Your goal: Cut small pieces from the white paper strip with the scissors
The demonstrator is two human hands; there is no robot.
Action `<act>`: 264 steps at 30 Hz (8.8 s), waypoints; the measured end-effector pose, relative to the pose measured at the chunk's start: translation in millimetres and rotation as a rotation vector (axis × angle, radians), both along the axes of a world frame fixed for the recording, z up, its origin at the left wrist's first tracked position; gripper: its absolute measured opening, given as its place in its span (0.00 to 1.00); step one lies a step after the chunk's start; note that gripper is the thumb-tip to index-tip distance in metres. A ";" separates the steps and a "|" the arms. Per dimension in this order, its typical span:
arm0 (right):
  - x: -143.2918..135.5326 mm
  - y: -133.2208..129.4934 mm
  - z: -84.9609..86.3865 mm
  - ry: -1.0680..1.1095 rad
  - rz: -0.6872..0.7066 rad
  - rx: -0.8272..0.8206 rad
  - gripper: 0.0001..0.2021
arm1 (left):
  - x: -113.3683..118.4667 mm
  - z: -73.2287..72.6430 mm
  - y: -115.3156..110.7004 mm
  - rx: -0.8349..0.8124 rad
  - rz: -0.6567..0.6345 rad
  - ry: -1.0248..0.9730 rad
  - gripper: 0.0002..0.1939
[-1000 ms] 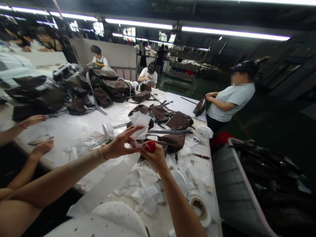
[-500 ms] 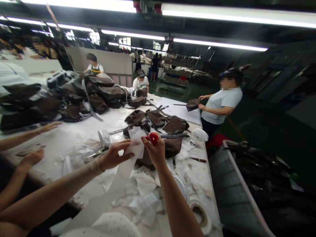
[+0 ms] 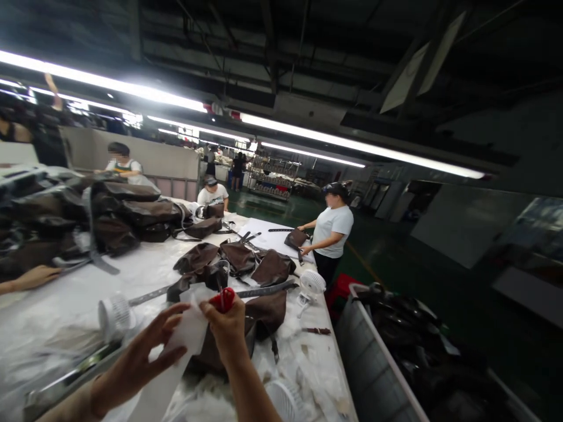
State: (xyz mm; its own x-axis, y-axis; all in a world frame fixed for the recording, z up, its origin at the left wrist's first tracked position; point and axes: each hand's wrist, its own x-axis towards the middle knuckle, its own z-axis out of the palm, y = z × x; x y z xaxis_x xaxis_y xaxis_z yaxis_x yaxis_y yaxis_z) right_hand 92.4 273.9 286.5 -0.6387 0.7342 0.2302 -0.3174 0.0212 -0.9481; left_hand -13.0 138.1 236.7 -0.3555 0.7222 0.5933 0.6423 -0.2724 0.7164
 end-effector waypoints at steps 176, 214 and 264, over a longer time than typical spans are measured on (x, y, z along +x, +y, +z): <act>48.8 10.5 12.3 -0.489 0.609 0.301 0.24 | -3.3 44.2 -7.2 -0.008 -0.308 -0.184 0.32; 43.5 -26.6 -28.6 -0.205 0.366 0.078 0.17 | 4.5 43.3 -2.2 0.029 -0.223 -0.244 0.35; 45.2 15.2 -25.6 -0.149 0.364 -0.180 0.21 | -6.6 29.2 -7.7 0.048 -0.084 -0.014 0.22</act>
State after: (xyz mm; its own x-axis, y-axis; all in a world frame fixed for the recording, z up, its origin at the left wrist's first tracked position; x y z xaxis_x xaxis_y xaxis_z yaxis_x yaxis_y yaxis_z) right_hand 137.6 289.2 260.9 -0.8801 0.4748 0.0043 -0.1325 -0.2369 -0.9625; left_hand -19.6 130.4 265.9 -0.3034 0.7207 0.6233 0.6061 -0.3588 0.7099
